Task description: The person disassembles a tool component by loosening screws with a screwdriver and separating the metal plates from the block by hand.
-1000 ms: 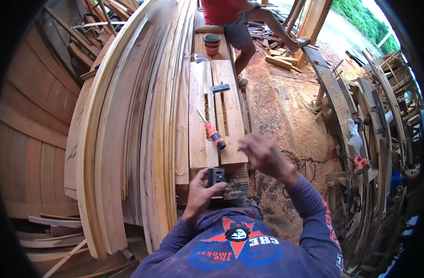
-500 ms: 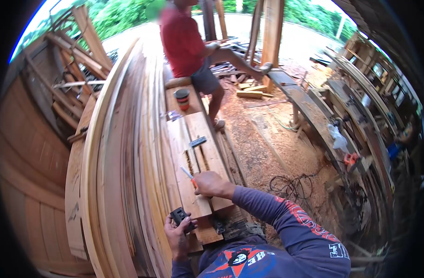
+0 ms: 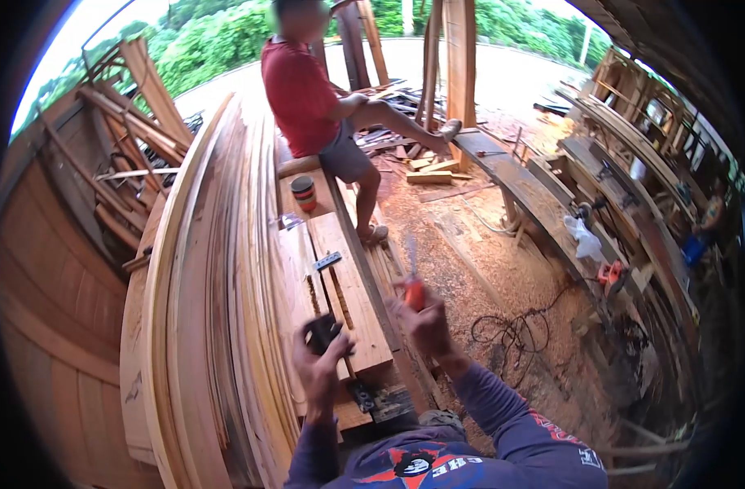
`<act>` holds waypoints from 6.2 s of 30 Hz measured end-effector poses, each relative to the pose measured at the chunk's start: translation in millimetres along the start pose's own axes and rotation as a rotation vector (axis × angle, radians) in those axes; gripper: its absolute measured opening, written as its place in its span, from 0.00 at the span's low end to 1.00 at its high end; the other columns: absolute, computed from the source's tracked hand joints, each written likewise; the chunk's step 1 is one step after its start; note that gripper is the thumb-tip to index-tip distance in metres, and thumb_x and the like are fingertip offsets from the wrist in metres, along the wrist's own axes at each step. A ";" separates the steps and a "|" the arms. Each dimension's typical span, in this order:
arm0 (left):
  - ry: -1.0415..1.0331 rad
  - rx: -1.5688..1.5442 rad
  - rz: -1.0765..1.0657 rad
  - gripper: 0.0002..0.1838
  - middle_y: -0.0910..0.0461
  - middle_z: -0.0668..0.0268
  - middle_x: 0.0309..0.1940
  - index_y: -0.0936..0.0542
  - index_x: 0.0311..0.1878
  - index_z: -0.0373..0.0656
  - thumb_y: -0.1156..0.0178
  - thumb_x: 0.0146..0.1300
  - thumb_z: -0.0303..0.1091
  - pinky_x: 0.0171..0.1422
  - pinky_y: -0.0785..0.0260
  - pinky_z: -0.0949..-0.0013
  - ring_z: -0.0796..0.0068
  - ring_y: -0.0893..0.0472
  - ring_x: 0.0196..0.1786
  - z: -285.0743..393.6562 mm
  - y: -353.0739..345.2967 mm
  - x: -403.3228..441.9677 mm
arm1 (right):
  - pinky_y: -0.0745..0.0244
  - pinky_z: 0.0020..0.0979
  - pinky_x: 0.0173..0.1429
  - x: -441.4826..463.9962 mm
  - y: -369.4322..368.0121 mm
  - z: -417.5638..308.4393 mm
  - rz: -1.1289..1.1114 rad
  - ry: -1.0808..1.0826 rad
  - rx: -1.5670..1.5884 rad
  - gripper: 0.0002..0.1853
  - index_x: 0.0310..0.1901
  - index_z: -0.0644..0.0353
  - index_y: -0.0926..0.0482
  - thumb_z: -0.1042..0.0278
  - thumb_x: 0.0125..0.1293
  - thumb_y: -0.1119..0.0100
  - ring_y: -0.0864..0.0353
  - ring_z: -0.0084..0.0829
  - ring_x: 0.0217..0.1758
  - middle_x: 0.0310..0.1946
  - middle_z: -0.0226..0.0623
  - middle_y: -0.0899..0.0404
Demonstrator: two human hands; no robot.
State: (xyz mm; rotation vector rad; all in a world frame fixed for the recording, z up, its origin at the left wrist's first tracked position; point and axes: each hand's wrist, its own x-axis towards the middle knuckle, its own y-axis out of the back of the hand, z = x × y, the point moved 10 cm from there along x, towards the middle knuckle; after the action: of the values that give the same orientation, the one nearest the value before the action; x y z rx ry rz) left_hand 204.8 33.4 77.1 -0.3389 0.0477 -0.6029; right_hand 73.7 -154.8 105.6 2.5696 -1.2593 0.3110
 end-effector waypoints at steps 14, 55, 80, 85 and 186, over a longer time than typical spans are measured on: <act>-0.280 0.436 0.295 0.27 0.18 0.63 0.41 0.24 0.62 0.38 0.34 0.58 0.15 0.34 0.20 0.72 0.73 0.17 0.33 73.4 161.2 -17.0 | 0.20 0.43 0.63 -2.8 384.2 -42.8 0.325 0.295 -0.890 0.25 0.66 0.65 0.27 0.80 0.66 0.45 0.18 0.54 0.61 0.60 0.59 0.21; 0.156 0.199 -0.299 0.19 0.14 0.58 0.51 0.22 0.58 0.30 0.31 0.66 0.22 0.56 0.18 0.69 0.74 0.14 0.49 -36.7 -57.1 -43.5 | 0.22 0.33 0.32 -125.8 59.2 -141.9 -0.485 0.621 -1.011 0.29 0.63 0.61 0.19 0.75 0.56 0.29 0.19 0.34 0.30 0.38 0.38 0.20; 0.072 0.188 -0.243 0.21 0.14 0.56 0.54 0.25 0.62 0.30 0.34 0.68 0.20 0.54 0.20 0.72 0.76 0.15 0.49 -48.0 -40.9 -45.5 | 0.26 0.30 0.35 -126.3 32.0 -139.5 -0.416 0.872 -1.164 0.20 0.55 0.62 0.15 0.70 0.60 0.34 0.20 0.32 0.38 0.43 0.39 0.23; -0.159 0.538 -0.173 0.22 0.14 0.61 0.35 0.23 0.62 0.34 0.30 0.66 0.26 0.40 0.24 0.74 0.83 0.18 0.34 -41.5 -32.4 -48.3 | 0.25 0.31 0.33 -135.5 23.3 -122.9 -0.513 0.964 -1.123 0.16 0.54 0.64 0.15 0.66 0.67 0.35 0.18 0.31 0.35 0.38 0.42 0.16; 0.351 -0.252 -0.051 0.37 0.20 0.42 0.56 0.41 0.75 0.38 0.37 0.65 0.17 0.60 0.17 0.52 0.49 0.15 0.58 -94.7 45.5 -37.2 | 0.27 0.23 0.32 -162.6 -19.2 76.8 -0.509 -0.821 0.330 0.15 0.51 0.60 0.24 0.57 0.77 0.38 0.23 0.18 0.27 0.28 0.28 0.24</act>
State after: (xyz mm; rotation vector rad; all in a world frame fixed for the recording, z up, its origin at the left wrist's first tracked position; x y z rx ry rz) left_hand 185.6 61.1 -29.2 -0.4757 0.4564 -0.7038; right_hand -2.8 -48.1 -18.8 3.3241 -0.6982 -0.7694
